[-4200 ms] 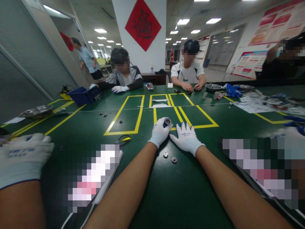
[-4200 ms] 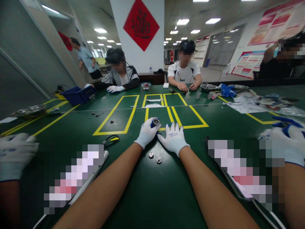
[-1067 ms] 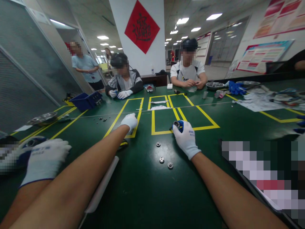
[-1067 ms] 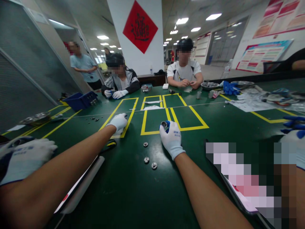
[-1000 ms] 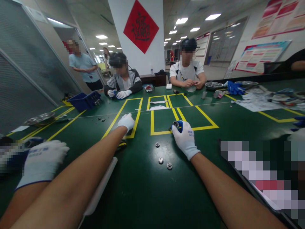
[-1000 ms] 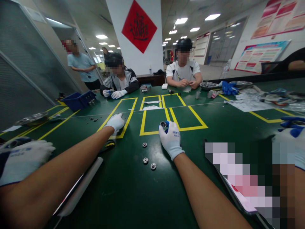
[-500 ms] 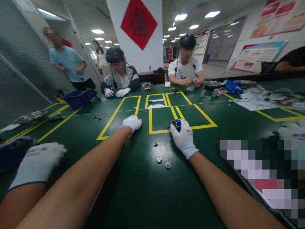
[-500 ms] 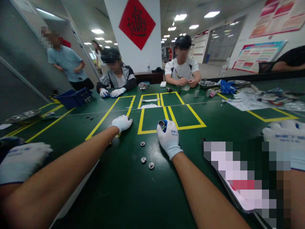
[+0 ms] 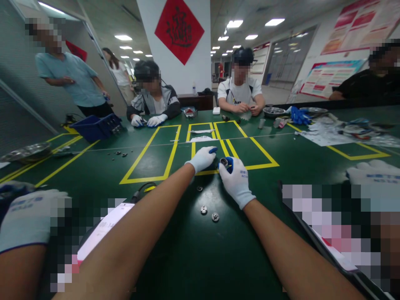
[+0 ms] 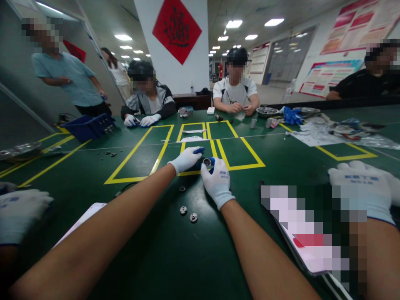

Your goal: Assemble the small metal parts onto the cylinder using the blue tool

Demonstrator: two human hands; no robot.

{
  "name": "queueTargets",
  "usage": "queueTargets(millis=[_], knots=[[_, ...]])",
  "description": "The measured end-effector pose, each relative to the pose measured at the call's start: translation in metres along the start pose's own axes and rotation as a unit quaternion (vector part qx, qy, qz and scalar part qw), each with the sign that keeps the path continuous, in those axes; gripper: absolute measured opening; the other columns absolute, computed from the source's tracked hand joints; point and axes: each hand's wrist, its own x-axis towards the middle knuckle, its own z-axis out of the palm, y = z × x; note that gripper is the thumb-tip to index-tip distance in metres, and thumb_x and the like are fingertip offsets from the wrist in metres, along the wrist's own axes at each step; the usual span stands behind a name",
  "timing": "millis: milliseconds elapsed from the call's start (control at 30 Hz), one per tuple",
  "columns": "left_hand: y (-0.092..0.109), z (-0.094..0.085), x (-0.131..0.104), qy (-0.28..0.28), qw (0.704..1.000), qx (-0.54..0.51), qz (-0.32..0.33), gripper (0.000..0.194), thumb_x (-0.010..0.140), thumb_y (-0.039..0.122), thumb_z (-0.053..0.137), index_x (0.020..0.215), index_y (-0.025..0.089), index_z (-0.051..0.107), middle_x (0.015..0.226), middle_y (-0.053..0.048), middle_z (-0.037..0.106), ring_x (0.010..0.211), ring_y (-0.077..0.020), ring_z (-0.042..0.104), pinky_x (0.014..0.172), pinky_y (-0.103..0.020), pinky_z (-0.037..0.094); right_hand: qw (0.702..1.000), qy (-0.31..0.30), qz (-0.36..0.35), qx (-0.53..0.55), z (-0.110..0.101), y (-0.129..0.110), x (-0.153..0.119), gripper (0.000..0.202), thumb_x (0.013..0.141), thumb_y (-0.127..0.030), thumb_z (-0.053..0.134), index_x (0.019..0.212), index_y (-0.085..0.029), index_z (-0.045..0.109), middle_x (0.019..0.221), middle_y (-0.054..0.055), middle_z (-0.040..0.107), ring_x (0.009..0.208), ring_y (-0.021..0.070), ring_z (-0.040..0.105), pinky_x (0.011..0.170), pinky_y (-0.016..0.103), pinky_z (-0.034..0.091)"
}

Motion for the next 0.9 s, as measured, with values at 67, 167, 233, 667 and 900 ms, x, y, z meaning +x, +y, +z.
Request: queueTargets(millis=[67, 167, 233, 667, 900], knots=[[-0.005, -0.003, -0.007, 0.022, 0.999, 0.009, -0.021, 0.041, 0.090, 0.020, 0.053, 0.128, 0.015, 0.068, 0.133, -0.009, 0.070, 0.122, -0.0207, 0.064, 0.110, -0.028, 0.047, 1.000, -0.003, 0.004, 0.001, 0.000, 0.000, 0.000, 0.028, 0.089, -0.044, 0.058, 0.099, -0.018, 0.063, 0.099, 0.012, 0.066, 0.094, 0.0267, 0.062, 0.088, 0.042, 0.051], [-0.011, -0.015, -0.028, 0.006, 0.994, 0.066, -0.093, 0.030, 0.089, 0.029, 0.058, 0.110, 0.016, 0.074, 0.115, -0.010, 0.076, 0.106, -0.0224, 0.069, 0.097, -0.030, 0.054, 1.000, -0.006, 0.005, 0.005, 0.000, -0.001, 0.000, 0.029, 0.088, -0.045, 0.058, 0.099, -0.018, 0.064, 0.099, 0.012, 0.066, 0.094, 0.0269, 0.062, 0.088, 0.041, 0.051], [-0.008, -0.025, -0.044, -0.054, 0.984, 0.099, -0.138, 0.031, 0.086, 0.042, 0.063, 0.098, 0.015, 0.074, 0.103, -0.011, 0.077, 0.095, -0.0236, 0.071, 0.087, -0.030, 0.056, 1.000, -0.005, 0.005, 0.008, 0.000, -0.002, 0.000, 0.030, 0.088, -0.044, 0.058, 0.099, -0.018, 0.064, 0.100, 0.013, 0.067, 0.095, 0.0272, 0.062, 0.089, 0.042, 0.051], [0.048, -0.062, -0.086, -0.335, 0.917, 0.195, -0.094, 0.039, 0.064, 0.038, 0.079, 0.099, 0.020, 0.075, 0.095, -0.006, 0.078, 0.080, -0.0215, 0.072, 0.067, -0.027, 0.055, 1.000, -0.006, 0.004, 0.000, 0.001, -0.001, -0.001, 0.034, 0.087, -0.046, 0.058, 0.101, -0.015, 0.066, 0.102, 0.014, 0.067, 0.096, 0.0284, 0.062, 0.092, 0.045, 0.051], [0.051, -0.063, -0.088, -0.299, 0.916, 0.254, -0.083, 0.025, 0.067, 0.020, 0.071, 0.091, 0.019, 0.077, 0.090, -0.009, 0.079, 0.077, -0.0223, 0.072, 0.070, -0.028, 0.055, 1.000, -0.004, 0.008, -0.008, 0.000, -0.002, -0.002, 0.034, 0.087, -0.046, 0.059, 0.100, -0.016, 0.066, 0.100, 0.013, 0.067, 0.094, 0.0275, 0.062, 0.090, 0.043, 0.051]])
